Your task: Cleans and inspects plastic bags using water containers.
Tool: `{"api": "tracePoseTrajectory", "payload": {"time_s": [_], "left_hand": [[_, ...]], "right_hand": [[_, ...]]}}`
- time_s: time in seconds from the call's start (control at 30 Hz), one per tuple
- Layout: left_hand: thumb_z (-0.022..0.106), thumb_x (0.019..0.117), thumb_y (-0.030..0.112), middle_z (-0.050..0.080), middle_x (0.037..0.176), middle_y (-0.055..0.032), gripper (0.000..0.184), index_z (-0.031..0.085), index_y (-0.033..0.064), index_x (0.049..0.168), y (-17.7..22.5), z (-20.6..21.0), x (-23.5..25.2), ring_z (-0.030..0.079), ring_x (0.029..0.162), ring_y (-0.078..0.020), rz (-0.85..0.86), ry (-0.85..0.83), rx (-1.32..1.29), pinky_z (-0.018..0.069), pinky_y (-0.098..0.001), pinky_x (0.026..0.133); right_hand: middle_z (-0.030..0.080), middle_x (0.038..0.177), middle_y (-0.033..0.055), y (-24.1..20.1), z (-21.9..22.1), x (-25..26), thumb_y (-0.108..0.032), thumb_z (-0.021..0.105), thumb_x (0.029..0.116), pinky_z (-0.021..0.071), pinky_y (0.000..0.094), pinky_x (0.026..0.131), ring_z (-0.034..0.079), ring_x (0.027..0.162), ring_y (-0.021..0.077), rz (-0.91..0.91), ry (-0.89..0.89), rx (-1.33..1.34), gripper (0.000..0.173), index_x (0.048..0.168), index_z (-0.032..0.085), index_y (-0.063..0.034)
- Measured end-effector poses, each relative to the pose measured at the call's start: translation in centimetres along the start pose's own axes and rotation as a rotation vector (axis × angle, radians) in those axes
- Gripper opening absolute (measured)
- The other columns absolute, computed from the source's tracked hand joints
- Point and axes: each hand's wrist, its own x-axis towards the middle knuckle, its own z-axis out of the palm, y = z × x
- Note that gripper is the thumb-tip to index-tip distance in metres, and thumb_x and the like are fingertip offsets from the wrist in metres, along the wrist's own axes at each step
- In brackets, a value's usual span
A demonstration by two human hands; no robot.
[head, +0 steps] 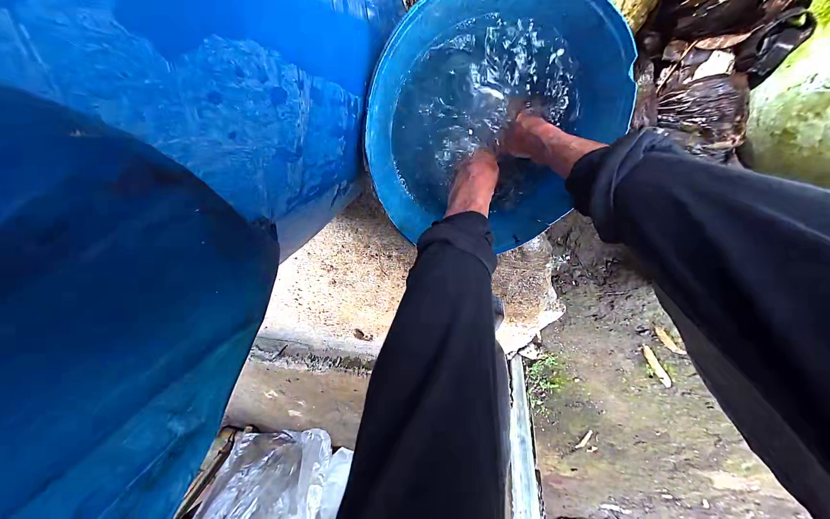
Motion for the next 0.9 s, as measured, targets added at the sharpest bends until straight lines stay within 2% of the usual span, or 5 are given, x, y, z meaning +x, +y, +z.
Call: {"api": "tracePoseTrajectory", "payload": {"time_s": [0.23,0.4,0.57,0.8,0.9], "left_hand": [[0.055,0.1025,0.017,0.065,0.128,-0.0211,0.031,0.063,0.0051,0.130,-1.1,-2.6,-4.5,0.061,0.124,-0.0388,0.149,0.095,-0.006,0.0483,-0.0588,0.103],[0.039,0.1120,0.027,0.070,0.112,-0.0193,0.035,0.060,0.0071,0.132,-2.0,-5.7,-18.6,0.070,0.103,-0.0358,0.181,0.486,-0.288,0.0555,-0.0574,0.091],[0.054,0.1058,0.016,0.072,0.099,-0.0071,0.024,0.070,0.0032,0.119,-1.8,-6.6,-32.0,0.070,0.084,-0.0135,0.198,0.910,-0.642,0.0614,-0.0355,0.076],[0.059,0.1012,0.006,0.072,0.110,0.0094,0.017,0.071,0.0079,0.113,-0.5,-9.9,-48.6,0.068,0.103,-0.0027,0.324,1.198,-0.772,0.0577,-0.0227,0.089],[0.061,0.1006,0.008,0.068,0.091,0.0119,0.007,0.068,0.0097,0.100,0.1,-10.0,-49.9,0.066,0.089,-0.0001,0.323,1.310,-0.849,0.0556,-0.0206,0.082]], "right_hand": [[0.061,0.129,0.0303,-0.4,-1.3,-5.1,-0.027,0.070,0.0927,0.0459,0.0689,0.096,0.058,0.124,0.0468,0.024,0.190,0.030,0.048,0.128,0.061,0.0038],[0.071,0.094,0.0189,-1.9,-2.7,-15.2,-0.025,0.067,0.0967,0.0542,0.0619,0.082,0.069,0.092,0.0369,-0.338,0.352,0.270,0.024,0.101,0.072,-0.0023],[0.066,0.090,0.0099,-5.5,-1.8,-30.0,-0.022,0.074,0.0925,0.0575,0.0489,0.068,0.066,0.077,0.0246,-0.506,0.421,0.464,0.016,0.094,0.071,-0.0063],[0.066,0.111,0.0093,-9.1,-3.7,-43.9,-0.034,0.069,0.0966,0.0555,0.0321,0.089,0.063,0.105,0.0161,-0.857,0.224,0.694,0.036,0.119,0.072,-0.0062],[0.063,0.104,0.0120,-9.0,-4.9,-45.5,-0.046,0.064,0.0990,0.0514,0.0310,0.085,0.059,0.101,0.0189,-0.970,0.187,0.716,0.046,0.111,0.071,-0.0022]]}}
